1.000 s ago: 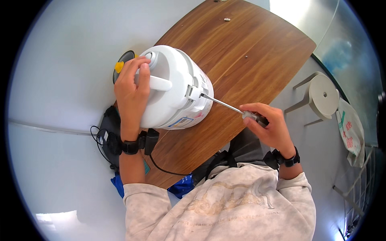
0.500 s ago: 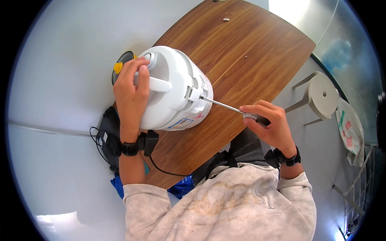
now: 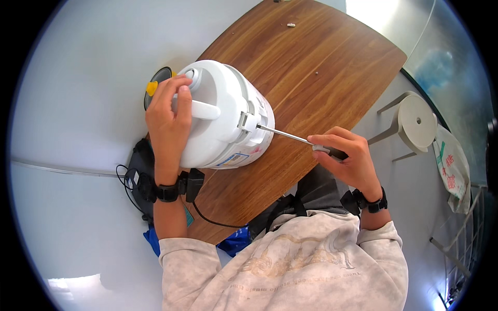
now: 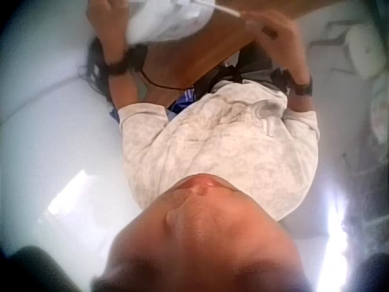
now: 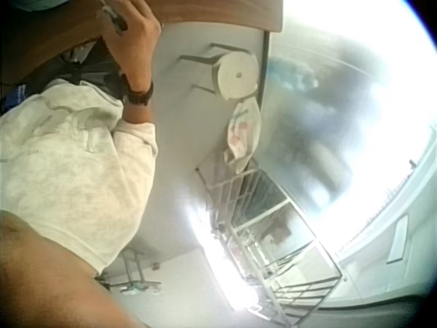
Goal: The person uses a screwdriver to remove screws from a white rice cooker and a yellow pot lid. They unscrew fasteners on the cooker body, then on the lid, and finally on the pot base, placing removed parts and screws on the table.
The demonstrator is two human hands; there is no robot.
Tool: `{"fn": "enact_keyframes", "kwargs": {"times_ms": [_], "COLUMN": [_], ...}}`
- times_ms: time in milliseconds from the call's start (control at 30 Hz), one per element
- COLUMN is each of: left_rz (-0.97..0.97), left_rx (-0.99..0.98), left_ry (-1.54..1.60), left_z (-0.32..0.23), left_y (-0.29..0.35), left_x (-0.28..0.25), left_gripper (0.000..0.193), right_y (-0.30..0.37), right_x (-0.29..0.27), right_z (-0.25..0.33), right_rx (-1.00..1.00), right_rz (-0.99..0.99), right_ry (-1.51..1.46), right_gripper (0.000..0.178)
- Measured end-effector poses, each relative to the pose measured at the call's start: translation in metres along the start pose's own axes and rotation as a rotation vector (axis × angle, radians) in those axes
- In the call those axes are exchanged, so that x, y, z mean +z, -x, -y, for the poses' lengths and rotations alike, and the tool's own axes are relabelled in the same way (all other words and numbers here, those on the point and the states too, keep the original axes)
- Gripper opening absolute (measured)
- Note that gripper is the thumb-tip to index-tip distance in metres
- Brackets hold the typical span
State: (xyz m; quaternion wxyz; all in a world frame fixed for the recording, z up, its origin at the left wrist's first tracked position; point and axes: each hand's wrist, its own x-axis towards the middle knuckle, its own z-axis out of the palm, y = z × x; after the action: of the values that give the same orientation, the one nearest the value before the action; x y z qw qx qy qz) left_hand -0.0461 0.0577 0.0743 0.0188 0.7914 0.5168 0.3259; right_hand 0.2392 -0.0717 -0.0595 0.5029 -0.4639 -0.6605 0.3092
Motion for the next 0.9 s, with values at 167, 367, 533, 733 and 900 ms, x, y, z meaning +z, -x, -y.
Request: {"fn": "enact_keyframes", "kwargs": {"times_ms": [167, 367, 533, 733, 900], "left_rz": [-0.014, 0.007, 0.026, 0.038, 0.028], "left_rx": [0.034, -0.028, 0.012, 0.011, -0.001], "left_ry": [0.01, 0.024, -0.005, -0.003, 0.014], "left_z": [0.004, -0.005, -0.002, -0.002, 0.0], "left_y": [0.001, 0.001, 0.0, -0.001, 0.0], "left_x": [0.002, 0.001, 0.0, -0.001, 0.001], "left_gripper": [0.024, 0.024, 0.025, 0.025, 0.024], "right_y": [-0.002, -0.018, -0.04, -0.056, -0.066], "right_x": [0.0, -0.008, -0.028, -0.038, -0.043], "right_z": [-0.002, -0.003, 0.016, 0.011, 0.008], "right_rx": [-0.044, -0.276, -0.455, -0.52, -0.533], "right_rz": [-0.035, -0.164, -0.134, -0.066, -0.008], "right_ry": [0.13, 0.516, 0.739, 0.734, 0.721], "right_gripper": [0.032, 0.032, 0.031, 0.037, 0.039]}}
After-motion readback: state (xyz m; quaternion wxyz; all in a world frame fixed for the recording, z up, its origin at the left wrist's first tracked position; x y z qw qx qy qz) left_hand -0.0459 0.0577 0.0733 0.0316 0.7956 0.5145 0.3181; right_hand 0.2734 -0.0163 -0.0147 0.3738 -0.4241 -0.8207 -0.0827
